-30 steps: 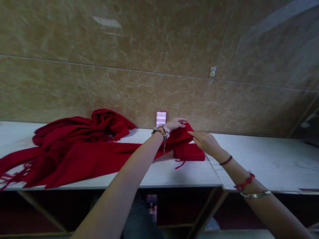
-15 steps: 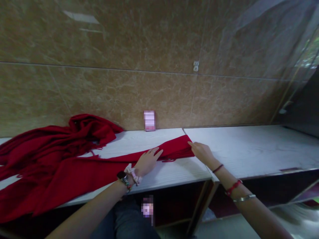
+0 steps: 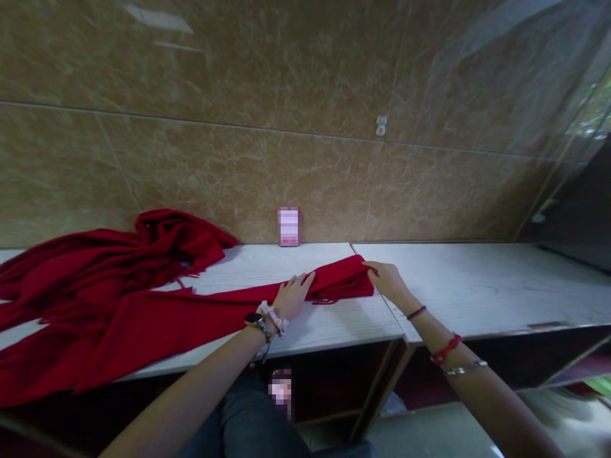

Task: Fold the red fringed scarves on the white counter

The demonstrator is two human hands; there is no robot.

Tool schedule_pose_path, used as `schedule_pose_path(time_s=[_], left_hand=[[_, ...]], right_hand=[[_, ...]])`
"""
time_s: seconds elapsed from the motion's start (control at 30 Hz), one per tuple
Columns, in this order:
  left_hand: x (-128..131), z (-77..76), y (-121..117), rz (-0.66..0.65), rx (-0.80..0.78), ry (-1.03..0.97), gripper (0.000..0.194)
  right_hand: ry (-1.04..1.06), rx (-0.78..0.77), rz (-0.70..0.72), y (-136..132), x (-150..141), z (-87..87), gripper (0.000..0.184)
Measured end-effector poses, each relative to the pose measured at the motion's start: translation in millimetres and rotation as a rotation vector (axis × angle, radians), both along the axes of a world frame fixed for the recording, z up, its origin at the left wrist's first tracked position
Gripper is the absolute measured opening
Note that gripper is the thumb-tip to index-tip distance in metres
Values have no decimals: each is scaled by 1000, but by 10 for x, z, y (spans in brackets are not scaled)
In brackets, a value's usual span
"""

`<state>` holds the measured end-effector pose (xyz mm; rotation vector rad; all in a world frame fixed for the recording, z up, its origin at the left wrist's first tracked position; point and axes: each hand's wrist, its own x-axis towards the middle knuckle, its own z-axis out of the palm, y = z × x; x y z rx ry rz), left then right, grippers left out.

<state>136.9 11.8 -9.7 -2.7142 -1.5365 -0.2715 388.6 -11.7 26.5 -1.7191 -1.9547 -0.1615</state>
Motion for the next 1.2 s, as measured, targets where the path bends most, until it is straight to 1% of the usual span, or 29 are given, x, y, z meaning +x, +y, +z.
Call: schedule_pose_path(time_s=[0.1,0.17,0.23,0.3,0.4,0.47,0.53,0.6,0.67,0.77,0.87,0.93,0.97,1.03,1.13,1.2], left_hand=[[113,29,-36,-15,-48,-9,68],[189,40,-71,-13,-58,-27,72],[264,29,-105,19,-9,-31,72],[330,2,-121,63,69,-24,67],[390,-32,-103,100,138,-21,64],[398,-34,-75,94,149,-20,61],[383,-18,-52,60,154,-13,57],[354,16,-36,5,161,5,54],[320,75,-14,-59,163,36,52],[276,223,66,-118,171,70,52],[260,373,181,-162,216,61,56],[269,392,222,-217,235,67,60],[280,365,222,-244,224,86,61],[308,260,189,-280,171,141,63],[346,98,117,-268,126,167,63],[354,77,97,-246,151,137,65]], right_hand=[[113,-26,-38,2,-30,41,36],[175,-54,-38,3,-52,72,37],[212,-67,-28,4,-67,92,36],[238,-74,-25,6,-67,95,36],[259,-87,-24,8,-37,76,36],[253,-80,-22,5,-7,54,36],[246,-62,-22,-3,16,31,35],[263,-60,-19,-17,24,11,35],[326,-88,-18,-32,14,5,35],[481,-132,-11,-57,-13,27,36],[570,-89,-3,-96,-13,25,37],[538,-42,-19,-131,11,-42,37],[495,-24,-30,-149,27,-99,37],[370,10,-35,-177,66,-243,35],[171,73,8,-179,128,-425,35],[92,123,27,-157,163,-460,36]])
